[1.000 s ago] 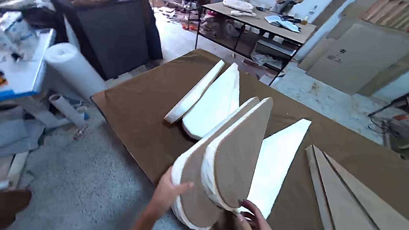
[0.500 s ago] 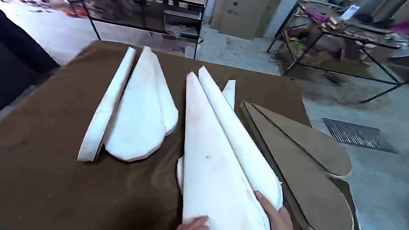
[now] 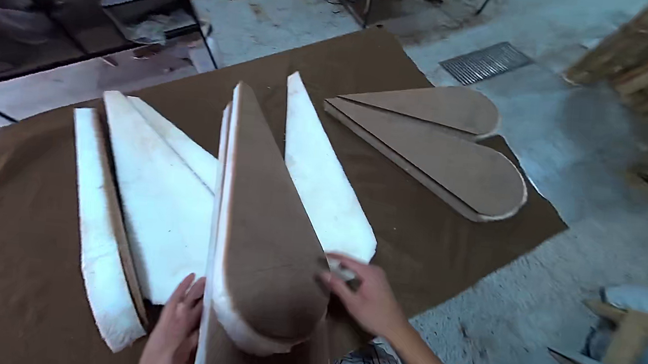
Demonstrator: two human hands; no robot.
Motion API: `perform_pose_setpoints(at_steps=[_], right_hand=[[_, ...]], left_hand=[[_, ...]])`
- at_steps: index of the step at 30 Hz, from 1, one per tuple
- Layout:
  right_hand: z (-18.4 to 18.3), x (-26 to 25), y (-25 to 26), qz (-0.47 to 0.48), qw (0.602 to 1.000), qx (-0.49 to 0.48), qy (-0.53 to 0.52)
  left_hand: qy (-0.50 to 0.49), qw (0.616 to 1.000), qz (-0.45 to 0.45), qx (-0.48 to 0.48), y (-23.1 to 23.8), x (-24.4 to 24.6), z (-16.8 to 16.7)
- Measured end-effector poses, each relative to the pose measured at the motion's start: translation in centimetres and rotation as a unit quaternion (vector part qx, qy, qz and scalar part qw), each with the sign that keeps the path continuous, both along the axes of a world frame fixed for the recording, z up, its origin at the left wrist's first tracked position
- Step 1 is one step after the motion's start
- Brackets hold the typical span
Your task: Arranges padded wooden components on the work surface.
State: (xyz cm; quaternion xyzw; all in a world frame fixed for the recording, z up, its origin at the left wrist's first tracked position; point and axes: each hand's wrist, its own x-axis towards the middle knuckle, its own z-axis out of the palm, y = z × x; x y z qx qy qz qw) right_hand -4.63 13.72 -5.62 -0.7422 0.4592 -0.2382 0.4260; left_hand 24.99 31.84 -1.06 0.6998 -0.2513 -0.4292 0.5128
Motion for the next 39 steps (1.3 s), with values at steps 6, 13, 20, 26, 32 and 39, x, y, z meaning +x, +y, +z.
perform_pose_setpoints(at_steps=[6, 13, 20, 26, 32, 39], right_hand=[[-10.8, -3.8, -5.8, -0.271, 0.93, 0.241, 0.064], [-5.6, -0.8, -7.0, -0.248, 0.891, 0.358, -0.132], [1.8, 9.6, -0.4, -0.144, 0.985, 0.017, 0.096], [-0.2, 12.7, 1.7, 0.024, 0.998, -0.046, 0.039], [-2.7, 6.6, -1.2, 0.034, 0.996, 0.004, -0.082], [-4.9, 4.1, -2.5, 0.152, 0.981, 0.007, -0.122]], left_hand=[[-0.145, 0.982, -0.077, 0.095, 3.8, 2.2, 1.6], [0.024, 0.994, 0.024, 0.102, 2.6, -0.7, -2.4], [0.004, 0.993, 0.096, 0.067, 3.6, 0.4, 0.6], [-0.078, 0.988, 0.09, 0.099, 1.0, -3.4, 3.1], [-0.179, 0.97, 0.094, 0.134, -1.9, -6.8, 3.1], [-0.199, 0.968, 0.127, 0.083, -1.9, -5.7, 1.7]])
